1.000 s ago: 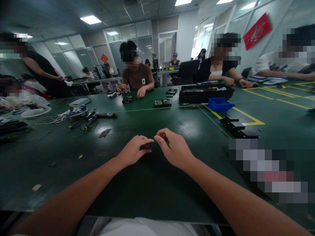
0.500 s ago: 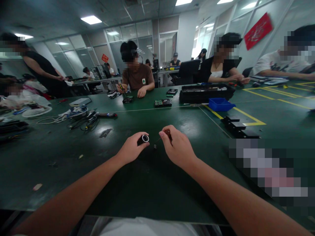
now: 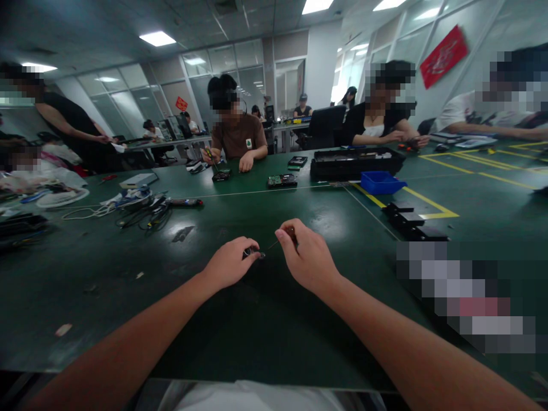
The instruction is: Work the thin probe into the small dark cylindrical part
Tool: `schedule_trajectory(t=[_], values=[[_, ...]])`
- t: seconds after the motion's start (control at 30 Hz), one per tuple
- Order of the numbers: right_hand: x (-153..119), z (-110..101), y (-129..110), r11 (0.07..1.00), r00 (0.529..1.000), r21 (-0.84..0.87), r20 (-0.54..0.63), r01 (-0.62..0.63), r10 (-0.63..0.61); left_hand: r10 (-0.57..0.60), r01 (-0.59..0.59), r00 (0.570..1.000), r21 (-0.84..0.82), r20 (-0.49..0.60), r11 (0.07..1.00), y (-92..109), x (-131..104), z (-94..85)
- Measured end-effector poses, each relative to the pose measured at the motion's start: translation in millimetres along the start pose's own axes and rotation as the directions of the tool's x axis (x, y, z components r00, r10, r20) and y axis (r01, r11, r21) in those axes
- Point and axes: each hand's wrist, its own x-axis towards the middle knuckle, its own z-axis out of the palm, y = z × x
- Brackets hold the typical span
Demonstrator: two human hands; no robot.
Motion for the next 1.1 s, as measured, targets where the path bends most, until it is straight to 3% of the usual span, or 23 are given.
schedule_trajectory(t=[0.2,0.77,1.1], values=[[-1,1,1,1.0,1.0,-0.005,-0.007,0.01,-0.01,0.015,-0.029,0.997,0.203,0.072,0.979,0,6,11.1],[-1,3,2,1.0,1.0,0.009,0.03,-0.006,0.005,-0.076,0.072,0.997,0.127,0.032,0.989,6,10,17.9],[-1,4,3,1.0,0.999,-0.002,0.028,0.023,-0.023,-0.09,0.083,0.995,0.174,0.036,0.981,12,7,14.9]])
